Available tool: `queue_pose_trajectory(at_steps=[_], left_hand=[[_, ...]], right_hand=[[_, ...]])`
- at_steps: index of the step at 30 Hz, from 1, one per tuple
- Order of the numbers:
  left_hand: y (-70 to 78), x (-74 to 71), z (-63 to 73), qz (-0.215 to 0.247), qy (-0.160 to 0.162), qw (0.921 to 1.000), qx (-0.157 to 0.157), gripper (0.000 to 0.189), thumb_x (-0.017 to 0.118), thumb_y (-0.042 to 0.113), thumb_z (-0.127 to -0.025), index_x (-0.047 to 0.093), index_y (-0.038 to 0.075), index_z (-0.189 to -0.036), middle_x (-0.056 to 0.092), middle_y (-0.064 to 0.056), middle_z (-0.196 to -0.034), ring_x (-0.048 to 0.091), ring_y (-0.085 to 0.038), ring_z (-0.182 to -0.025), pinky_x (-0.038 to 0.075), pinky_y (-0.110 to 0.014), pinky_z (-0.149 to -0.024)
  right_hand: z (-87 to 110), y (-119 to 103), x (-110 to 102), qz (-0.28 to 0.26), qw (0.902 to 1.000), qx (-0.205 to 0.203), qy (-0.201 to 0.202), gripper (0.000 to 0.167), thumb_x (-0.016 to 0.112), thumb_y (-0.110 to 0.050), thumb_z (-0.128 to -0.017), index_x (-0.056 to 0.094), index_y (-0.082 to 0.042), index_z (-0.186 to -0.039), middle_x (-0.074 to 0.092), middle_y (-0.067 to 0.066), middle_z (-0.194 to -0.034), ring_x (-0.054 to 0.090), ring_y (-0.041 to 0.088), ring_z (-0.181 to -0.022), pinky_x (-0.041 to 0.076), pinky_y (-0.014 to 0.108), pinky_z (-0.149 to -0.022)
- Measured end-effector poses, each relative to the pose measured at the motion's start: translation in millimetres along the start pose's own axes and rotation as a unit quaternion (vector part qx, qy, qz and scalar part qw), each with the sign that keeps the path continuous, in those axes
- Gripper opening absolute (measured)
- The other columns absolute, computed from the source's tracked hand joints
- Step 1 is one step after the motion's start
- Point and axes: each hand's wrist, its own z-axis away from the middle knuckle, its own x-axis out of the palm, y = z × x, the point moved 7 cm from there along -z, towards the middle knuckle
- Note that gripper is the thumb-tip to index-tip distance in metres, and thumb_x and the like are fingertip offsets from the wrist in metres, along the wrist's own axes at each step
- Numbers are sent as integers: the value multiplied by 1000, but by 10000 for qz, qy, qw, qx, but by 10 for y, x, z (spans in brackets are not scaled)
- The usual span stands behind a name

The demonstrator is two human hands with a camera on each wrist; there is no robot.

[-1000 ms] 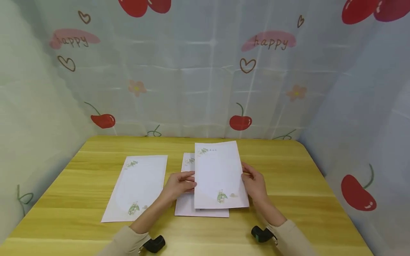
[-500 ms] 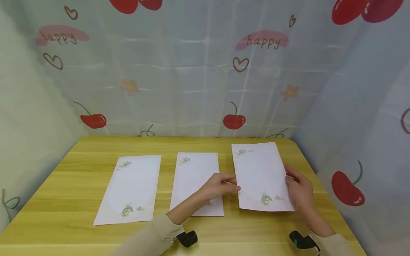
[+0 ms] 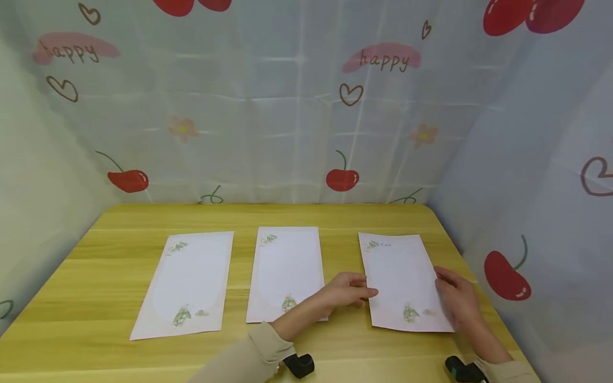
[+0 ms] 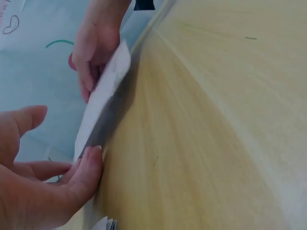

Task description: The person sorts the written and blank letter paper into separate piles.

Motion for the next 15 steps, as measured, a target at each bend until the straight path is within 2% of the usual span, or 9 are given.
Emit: queue_pose_trajectory(at_steps=[2, 5, 7, 9, 10, 11, 12, 14, 15], left_hand=[[-21, -2, -3, -80, -10, 10000, -55, 58, 71, 15, -92, 49, -10, -139, 59, -14, -125, 66, -17, -88, 57, -34, -79], [-18, -7, -5, -264, -41, 9996, -33, 49, 70, 16, -93, 55, -11, -131, 60, -10, -114, 62, -15, -77, 56, -30, -72], [2, -23, -3, -437, -51, 9990, -3, 38, 69, 18, -93, 60, -13, -115, 59, -7, -97, 54, -13, -68, 52, -26, -64], [29, -61, 21, -716, -25, 9974, 18, 41, 70, 22, -93, 61, -12, -114, 61, -6, -97, 56, -11, -76, 49, -24, -68], [48, -79, 33, -904, -51, 9959, 68, 41, 69, 25, -93, 61, -13, -106, 59, -6, -91, 54, -12, -75, 46, -24, -66], [68, -104, 52, -1101, -72, 9938, 127, 41, 68, 28, -94, 61, -11, -103, 61, -6, -93, 56, -11, -81, 46, -24, -69], [81, -128, 71, -1271, -139, 9916, 178, 45, 67, 31, -94, 57, -13, -100, 59, -5, -90, 53, -11, -80, 43, -25, -67], [105, -202, 150, -1493, -195, 9883, 222, 49, 66, 35, -94, 62, -8, -116, 64, -4, -109, 58, -11, -99, 47, -25, -80], [116, -241, 194, -1571, -253, 9869, 266, 50, 65, 36, -95, 62, -8, -118, 64, -5, -112, 58, -12, -101, 47, -25, -81]], right_hand=[[-7, 9, 36, 52, 9996, 128, -245, 64, 41, -35, -106, 28, 7, -152, 23, 31, -155, 26, 44, -139, 35, 42, -111], [-18, 2, 68, 191, 9982, 284, -502, 74, 40, -44, -104, 22, 10, -152, 16, 34, -156, 18, 49, -141, 23, 60, -112], [-24, -15, 81, 327, 9972, 315, -586, 76, 41, -46, -104, 22, 11, -151, 16, 35, -155, 19, 50, -140, 23, 61, -111], [-34, -35, 96, 492, 9960, 302, -684, 77, 40, -46, -104, 21, 12, -151, 17, 36, -155, 22, 50, -138, 25, 61, -110], [-37, -45, 103, 570, 9954, 288, -714, 77, 40, -46, -104, 21, 13, -150, 17, 36, -154, 24, 50, -137, 27, 61, -110], [-41, -55, 110, 653, 9948, 267, -735, 77, 40, -46, -104, 21, 13, -150, 18, 36, -154, 25, 51, -136, 28, 61, -109], [-43, -67, 117, 719, 9942, 233, -760, 78, 40, -46, -104, 20, 14, -150, 18, 37, -153, 26, 51, -135, 29, 61, -108], [-36, -95, 128, 882, 9932, 79, -752, 77, 40, -44, -105, 21, 16, -149, 20, 38, -152, 28, 52, -134, 32, 61, -107], [-29, -114, 133, 978, 9926, -38, -715, 76, 40, -43, -105, 21, 16, -148, 22, 39, -151, 30, 52, -133, 33, 61, -106]])
